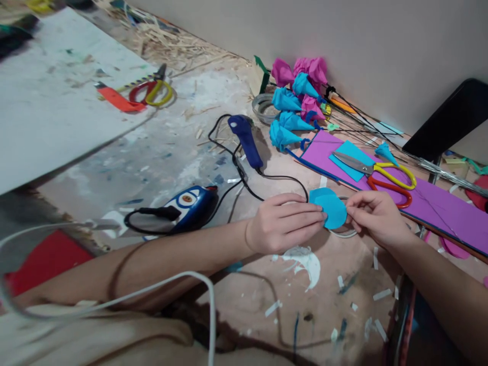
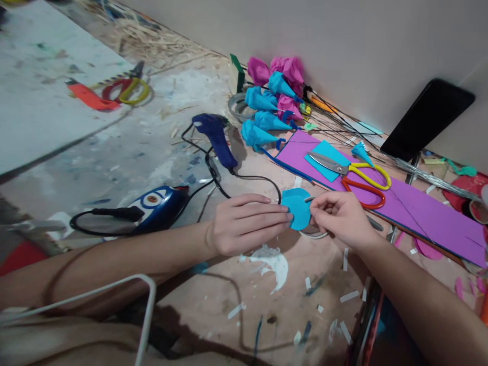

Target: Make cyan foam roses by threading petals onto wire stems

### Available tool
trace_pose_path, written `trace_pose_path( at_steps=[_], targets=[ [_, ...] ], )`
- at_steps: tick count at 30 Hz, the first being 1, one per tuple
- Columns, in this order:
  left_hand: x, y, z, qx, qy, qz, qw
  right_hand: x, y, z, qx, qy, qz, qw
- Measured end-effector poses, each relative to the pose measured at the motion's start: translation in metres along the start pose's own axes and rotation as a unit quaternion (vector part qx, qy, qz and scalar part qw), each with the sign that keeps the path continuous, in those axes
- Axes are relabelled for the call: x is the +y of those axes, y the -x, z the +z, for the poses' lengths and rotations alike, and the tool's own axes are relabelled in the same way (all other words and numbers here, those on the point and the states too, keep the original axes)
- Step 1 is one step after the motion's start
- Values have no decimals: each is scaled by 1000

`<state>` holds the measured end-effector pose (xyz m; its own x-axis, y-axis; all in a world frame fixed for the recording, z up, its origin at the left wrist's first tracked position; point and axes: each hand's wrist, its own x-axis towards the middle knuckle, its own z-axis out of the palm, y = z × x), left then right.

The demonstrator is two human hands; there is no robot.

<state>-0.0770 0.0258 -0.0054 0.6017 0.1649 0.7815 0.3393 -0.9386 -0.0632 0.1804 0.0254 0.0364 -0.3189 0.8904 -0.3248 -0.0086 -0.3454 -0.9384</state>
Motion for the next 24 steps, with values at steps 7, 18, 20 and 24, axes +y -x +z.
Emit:
trace_pose_path(
  at_steps=[7, 18, 20, 24],
  targets=[
    [-1, -10, 6, -26, 72, -96, 992, -4, 1, 0, 0, 10, -20, 1000],
    [3, -16, 20, -39, 166, -227, 959, -14, 6, 7, -14, 114, -48, 992],
    [1, -15, 19, -66, 171, -246, 952, -15, 6, 8, -19, 119, -66, 990],
    [0, -15, 18, -100, 172, -304, 932, -15, 7, 9, -17, 134, -66, 989]
  ],
)
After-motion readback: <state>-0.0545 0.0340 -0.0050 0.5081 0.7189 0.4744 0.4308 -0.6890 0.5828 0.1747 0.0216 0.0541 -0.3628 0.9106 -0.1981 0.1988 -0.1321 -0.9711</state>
